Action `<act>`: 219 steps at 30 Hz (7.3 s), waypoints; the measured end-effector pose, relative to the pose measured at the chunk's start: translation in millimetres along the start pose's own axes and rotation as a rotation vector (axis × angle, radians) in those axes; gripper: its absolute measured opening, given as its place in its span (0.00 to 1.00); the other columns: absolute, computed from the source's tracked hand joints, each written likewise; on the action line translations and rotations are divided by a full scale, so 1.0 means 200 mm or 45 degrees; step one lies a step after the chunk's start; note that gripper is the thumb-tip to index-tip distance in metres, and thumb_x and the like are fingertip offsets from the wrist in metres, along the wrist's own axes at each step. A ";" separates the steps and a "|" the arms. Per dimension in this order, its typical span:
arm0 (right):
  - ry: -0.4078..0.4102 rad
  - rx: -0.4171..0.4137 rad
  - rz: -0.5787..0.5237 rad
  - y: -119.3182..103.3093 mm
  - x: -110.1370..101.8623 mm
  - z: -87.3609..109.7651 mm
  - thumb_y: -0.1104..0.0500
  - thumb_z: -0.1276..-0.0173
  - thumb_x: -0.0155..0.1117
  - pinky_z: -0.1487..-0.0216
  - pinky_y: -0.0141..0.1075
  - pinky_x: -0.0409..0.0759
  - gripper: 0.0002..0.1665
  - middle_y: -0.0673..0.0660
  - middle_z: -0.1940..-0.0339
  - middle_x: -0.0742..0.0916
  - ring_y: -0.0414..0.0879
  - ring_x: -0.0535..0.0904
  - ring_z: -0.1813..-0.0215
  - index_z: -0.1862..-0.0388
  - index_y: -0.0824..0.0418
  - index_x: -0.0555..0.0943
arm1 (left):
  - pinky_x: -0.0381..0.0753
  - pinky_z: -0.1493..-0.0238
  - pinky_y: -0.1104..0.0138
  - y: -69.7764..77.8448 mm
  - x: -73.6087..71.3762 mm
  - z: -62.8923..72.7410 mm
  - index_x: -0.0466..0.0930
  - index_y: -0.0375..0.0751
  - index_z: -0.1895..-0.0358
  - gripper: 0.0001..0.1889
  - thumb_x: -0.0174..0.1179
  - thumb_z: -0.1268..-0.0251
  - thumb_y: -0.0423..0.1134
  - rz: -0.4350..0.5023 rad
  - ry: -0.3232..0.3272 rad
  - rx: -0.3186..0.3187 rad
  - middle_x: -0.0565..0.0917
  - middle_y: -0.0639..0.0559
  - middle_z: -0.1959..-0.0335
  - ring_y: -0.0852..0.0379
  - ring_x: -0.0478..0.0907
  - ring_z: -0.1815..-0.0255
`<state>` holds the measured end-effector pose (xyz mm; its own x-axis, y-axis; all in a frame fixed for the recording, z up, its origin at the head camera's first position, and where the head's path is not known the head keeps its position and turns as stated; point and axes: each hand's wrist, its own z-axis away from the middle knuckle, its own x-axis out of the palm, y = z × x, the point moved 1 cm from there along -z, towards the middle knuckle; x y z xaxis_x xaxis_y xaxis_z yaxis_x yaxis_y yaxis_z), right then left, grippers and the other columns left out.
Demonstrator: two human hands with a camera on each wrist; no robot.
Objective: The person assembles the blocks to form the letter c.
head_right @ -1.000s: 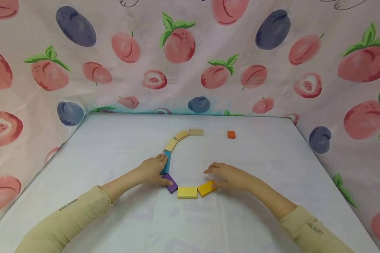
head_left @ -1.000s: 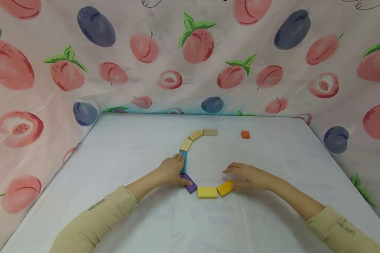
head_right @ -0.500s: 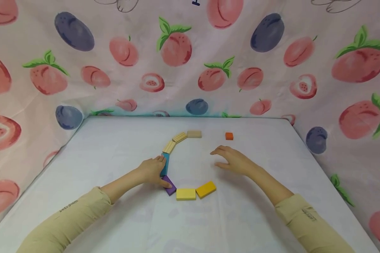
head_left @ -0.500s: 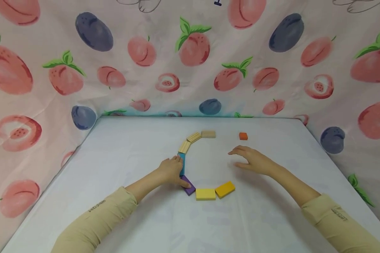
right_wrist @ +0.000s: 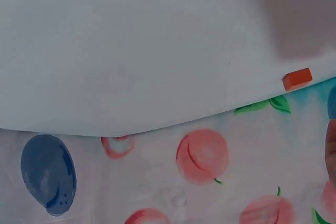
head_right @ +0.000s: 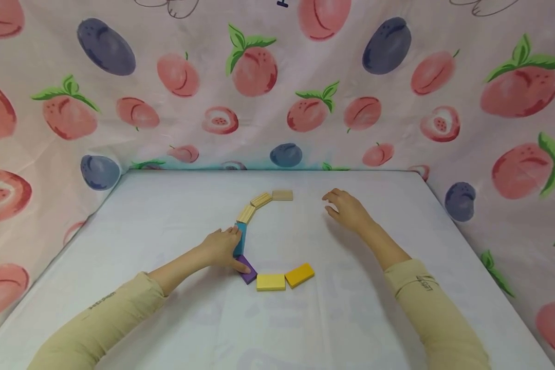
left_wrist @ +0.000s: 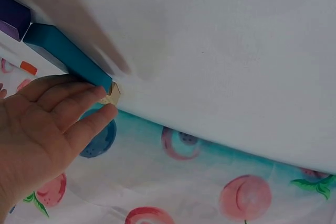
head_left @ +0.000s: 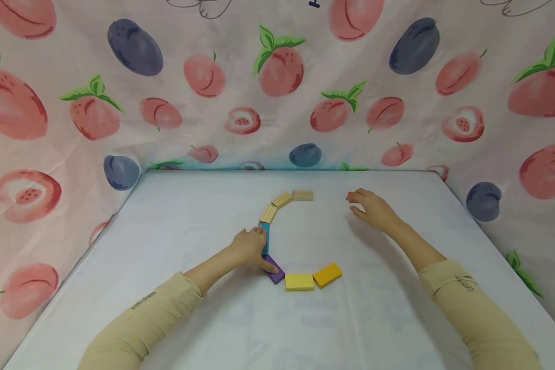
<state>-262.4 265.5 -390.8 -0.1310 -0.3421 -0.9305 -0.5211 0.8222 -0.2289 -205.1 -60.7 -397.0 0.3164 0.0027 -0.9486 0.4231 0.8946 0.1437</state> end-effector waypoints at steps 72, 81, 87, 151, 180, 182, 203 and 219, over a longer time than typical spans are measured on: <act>0.087 0.759 -0.011 0.20 0.21 -0.18 0.53 0.39 0.65 0.72 0.43 0.70 0.23 0.63 0.80 0.76 0.53 0.69 0.75 0.78 0.71 0.71 | 0.69 0.81 0.71 -0.02 -0.02 -0.10 0.74 0.38 0.82 0.20 0.58 0.35 0.47 0.066 0.364 0.000 0.76 0.48 0.76 0.56 0.72 0.77; 0.071 0.836 0.035 0.20 0.20 -0.20 0.51 0.39 0.65 0.65 0.49 0.76 0.24 0.68 0.75 0.81 0.57 0.75 0.71 0.75 0.74 0.75 | 0.80 0.48 0.56 0.12 -0.04 -0.04 0.79 0.38 0.46 0.20 0.57 0.34 0.47 0.139 0.302 0.314 0.81 0.44 0.47 0.47 0.78 0.46; 0.055 0.819 0.063 0.21 0.21 -0.21 0.51 0.41 0.65 0.64 0.49 0.77 0.25 0.71 0.69 0.83 0.61 0.79 0.66 0.70 0.76 0.77 | 0.75 0.39 0.61 0.24 0.01 0.04 0.76 0.41 0.41 0.20 0.53 0.30 0.46 0.109 0.123 0.587 0.78 0.48 0.41 0.52 0.74 0.39; 0.112 0.511 -0.365 0.11 0.03 0.04 0.61 0.35 0.63 0.53 0.51 0.80 0.20 0.73 0.58 0.83 0.64 0.81 0.57 0.52 0.77 0.75 | 0.60 0.29 0.69 0.45 0.11 0.10 0.62 0.45 0.30 0.30 0.54 0.33 0.48 -0.271 -0.165 0.833 0.61 0.52 0.27 0.58 0.58 0.27; -0.131 0.644 -1.168 -0.11 -0.04 0.27 0.63 0.36 0.63 0.54 0.21 0.76 0.30 0.46 0.54 0.79 0.34 0.78 0.61 0.37 0.72 0.69 | 0.63 0.30 0.68 0.44 0.10 0.09 0.64 0.45 0.31 0.32 0.58 0.38 0.48 -0.221 -0.183 0.863 0.64 0.52 0.28 0.59 0.60 0.28; -0.154 0.649 -1.174 -0.11 -0.02 0.27 0.64 0.36 0.63 0.54 0.22 0.77 0.29 0.43 0.55 0.80 0.34 0.78 0.60 0.37 0.71 0.70 | 0.63 0.30 0.68 0.44 0.10 0.08 0.64 0.45 0.31 0.32 0.58 0.38 0.49 -0.229 -0.180 0.866 0.64 0.52 0.28 0.59 0.60 0.28; -0.403 0.562 -1.075 -0.17 0.08 0.35 0.64 0.35 0.60 0.57 0.26 0.77 0.23 0.69 0.45 0.80 0.42 0.77 0.56 0.43 0.73 0.75 | 0.62 0.30 0.70 0.45 0.11 0.08 0.64 0.44 0.31 0.32 0.59 0.38 0.46 -0.197 -0.175 0.855 0.64 0.51 0.28 0.59 0.60 0.28; -0.386 0.475 -0.950 -0.24 0.12 0.38 0.68 0.38 0.61 0.64 0.25 0.77 0.19 0.70 0.56 0.83 0.42 0.78 0.62 0.49 0.77 0.77 | 0.63 0.31 0.69 0.46 0.12 0.09 0.66 0.44 0.32 0.32 0.61 0.41 0.43 -0.213 -0.142 0.857 0.66 0.50 0.30 0.58 0.63 0.29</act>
<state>-175.5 252.1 -423.7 0.3895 -0.7568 -0.5249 -0.0653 0.5458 -0.8354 -144.3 13.2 -401.3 0.2714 -0.1886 -0.9438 0.8957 0.4083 0.1760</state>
